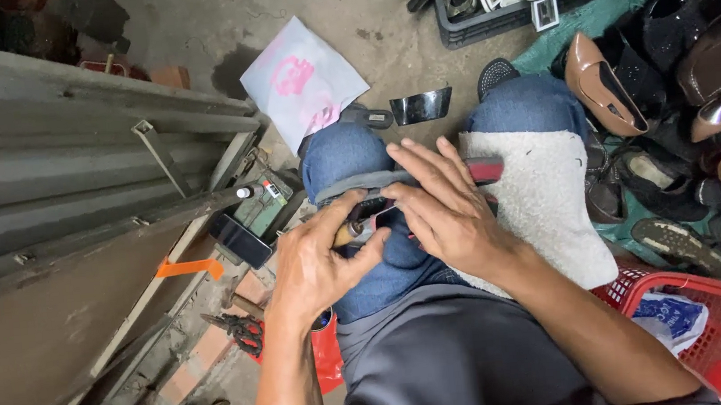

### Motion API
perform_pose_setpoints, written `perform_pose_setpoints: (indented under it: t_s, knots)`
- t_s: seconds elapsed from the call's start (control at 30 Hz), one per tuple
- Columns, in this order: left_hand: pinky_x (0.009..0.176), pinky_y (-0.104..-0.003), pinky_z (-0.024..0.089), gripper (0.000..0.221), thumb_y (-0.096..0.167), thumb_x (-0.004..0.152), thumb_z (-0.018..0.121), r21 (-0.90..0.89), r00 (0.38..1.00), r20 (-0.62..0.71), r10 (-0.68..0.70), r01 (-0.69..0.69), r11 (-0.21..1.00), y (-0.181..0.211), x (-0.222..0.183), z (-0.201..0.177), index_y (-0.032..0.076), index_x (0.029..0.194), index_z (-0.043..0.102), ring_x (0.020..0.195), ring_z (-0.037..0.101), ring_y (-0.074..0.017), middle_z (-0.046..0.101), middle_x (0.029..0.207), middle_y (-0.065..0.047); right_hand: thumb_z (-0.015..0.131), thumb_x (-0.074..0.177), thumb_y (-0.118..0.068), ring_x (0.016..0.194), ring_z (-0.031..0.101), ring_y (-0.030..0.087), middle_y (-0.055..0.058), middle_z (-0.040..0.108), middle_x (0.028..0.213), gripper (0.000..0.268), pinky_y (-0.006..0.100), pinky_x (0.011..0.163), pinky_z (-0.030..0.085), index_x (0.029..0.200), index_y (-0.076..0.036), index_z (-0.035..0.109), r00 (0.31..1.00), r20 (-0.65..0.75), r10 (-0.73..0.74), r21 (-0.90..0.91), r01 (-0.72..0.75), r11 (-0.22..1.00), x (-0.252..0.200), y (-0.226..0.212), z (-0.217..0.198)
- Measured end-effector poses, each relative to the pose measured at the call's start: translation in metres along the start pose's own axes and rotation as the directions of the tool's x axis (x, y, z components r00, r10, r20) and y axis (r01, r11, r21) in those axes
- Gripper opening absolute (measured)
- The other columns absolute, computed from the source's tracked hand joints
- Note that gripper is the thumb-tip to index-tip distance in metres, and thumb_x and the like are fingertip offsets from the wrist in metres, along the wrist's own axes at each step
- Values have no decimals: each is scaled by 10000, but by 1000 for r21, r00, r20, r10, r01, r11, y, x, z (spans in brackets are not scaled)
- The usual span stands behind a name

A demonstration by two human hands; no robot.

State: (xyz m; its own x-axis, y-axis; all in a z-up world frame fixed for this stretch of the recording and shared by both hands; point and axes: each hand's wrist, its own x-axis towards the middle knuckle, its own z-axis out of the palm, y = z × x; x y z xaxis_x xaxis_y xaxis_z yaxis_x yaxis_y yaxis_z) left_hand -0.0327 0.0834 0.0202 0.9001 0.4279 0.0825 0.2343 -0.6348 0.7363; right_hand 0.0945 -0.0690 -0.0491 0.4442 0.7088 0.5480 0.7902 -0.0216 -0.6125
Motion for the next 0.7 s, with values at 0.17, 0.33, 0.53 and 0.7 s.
perform_pose_setpoints:
  t_s: [0.17,0.33,0.53,0.7]
  knots:
    - [700,-434,622,465,253,750,899,19,1000,1,10,-10,1000,-6,-4,2,89,1164,766,834,773,-367,801,925,-142,650,971,-63,1400,528,383,206,563,1495,219,551,1225,269,1176,-56,725,997,55,-46,-39,49,998,0,1,-5]
    - [772,-443,624,526,208,710,949,-80,995,-91,-30,23,996,-7,-15,21,64,1177,754,926,774,-383,801,1023,-166,664,946,-54,1369,560,372,196,599,1455,224,546,1213,299,1159,-53,734,997,54,-46,-5,46,999,6,2,-7]
    - [827,-513,611,536,170,858,837,-172,972,-194,-135,101,980,-4,-26,27,75,1345,635,974,744,-435,767,1026,-218,669,958,-78,1308,605,376,191,647,1391,195,541,1187,339,1131,-40,751,999,54,-4,80,-1,997,11,-1,-10]
    - [763,-382,580,667,52,879,806,-266,962,-205,-181,124,956,-29,-46,44,28,1484,525,800,725,-286,715,798,-215,699,931,-84,1279,629,363,182,653,1378,223,530,1173,362,1145,-38,737,997,82,6,89,-14,996,12,0,-11]
